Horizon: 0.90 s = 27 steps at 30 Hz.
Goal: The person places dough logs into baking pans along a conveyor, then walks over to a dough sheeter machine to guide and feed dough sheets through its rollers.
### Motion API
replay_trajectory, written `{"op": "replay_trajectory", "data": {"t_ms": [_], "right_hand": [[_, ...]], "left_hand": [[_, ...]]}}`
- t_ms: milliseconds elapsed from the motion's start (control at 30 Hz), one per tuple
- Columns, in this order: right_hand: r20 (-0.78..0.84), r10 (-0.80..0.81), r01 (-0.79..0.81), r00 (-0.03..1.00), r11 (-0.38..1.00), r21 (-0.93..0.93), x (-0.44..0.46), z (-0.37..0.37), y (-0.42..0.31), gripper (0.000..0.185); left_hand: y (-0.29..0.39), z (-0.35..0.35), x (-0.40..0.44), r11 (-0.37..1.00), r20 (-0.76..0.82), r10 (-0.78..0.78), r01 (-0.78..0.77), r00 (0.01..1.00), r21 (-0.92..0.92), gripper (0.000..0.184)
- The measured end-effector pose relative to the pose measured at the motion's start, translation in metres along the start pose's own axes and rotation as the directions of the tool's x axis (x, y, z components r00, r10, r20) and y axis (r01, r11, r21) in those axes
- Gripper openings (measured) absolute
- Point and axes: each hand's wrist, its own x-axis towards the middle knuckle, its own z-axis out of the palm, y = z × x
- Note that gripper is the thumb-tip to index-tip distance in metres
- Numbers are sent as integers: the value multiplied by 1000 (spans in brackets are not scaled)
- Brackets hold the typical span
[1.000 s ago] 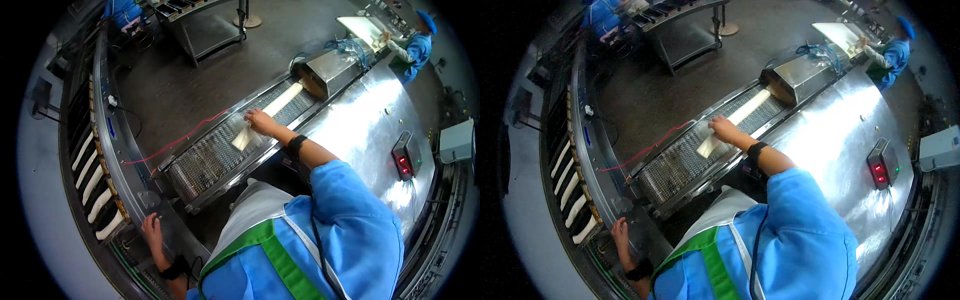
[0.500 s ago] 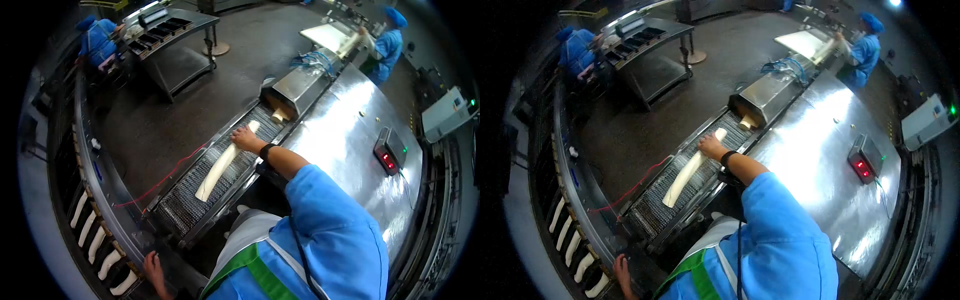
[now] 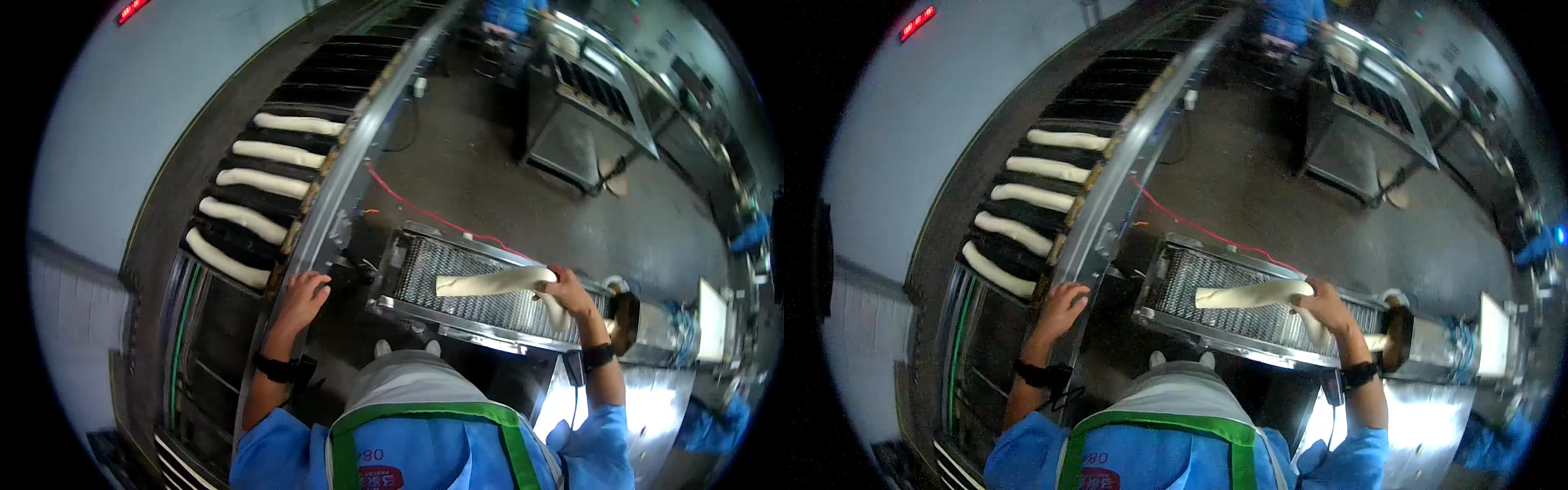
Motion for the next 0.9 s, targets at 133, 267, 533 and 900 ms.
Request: {"op": "replay_trajectory", "data": {"t_ms": [133, 267, 533, 900], "right_hand": [[52, -64, 40, 997, 929, 369, 27, 22, -95, 48], [169, -244, 181, 955, 930, 320, 112, 70, -186, 37], [129, -641, 628, 756, 767, 130, 263, 99, -363, 40], [-81, -801, 699, 594, 563, -442, 420, 55, -301, 51]], "left_hand": [[0, -15, -6, 999, 3, -38, 38, 999, 19, 24], [-29, -14, -7, 996, -31, -74, 73, 997, -43, 24], [-55, -22, -10, 999, -325, -26, 11, 945, -48, 21], [-14, -36, 91, 997, -261, -8, -11, 965, -73, 20]]}}
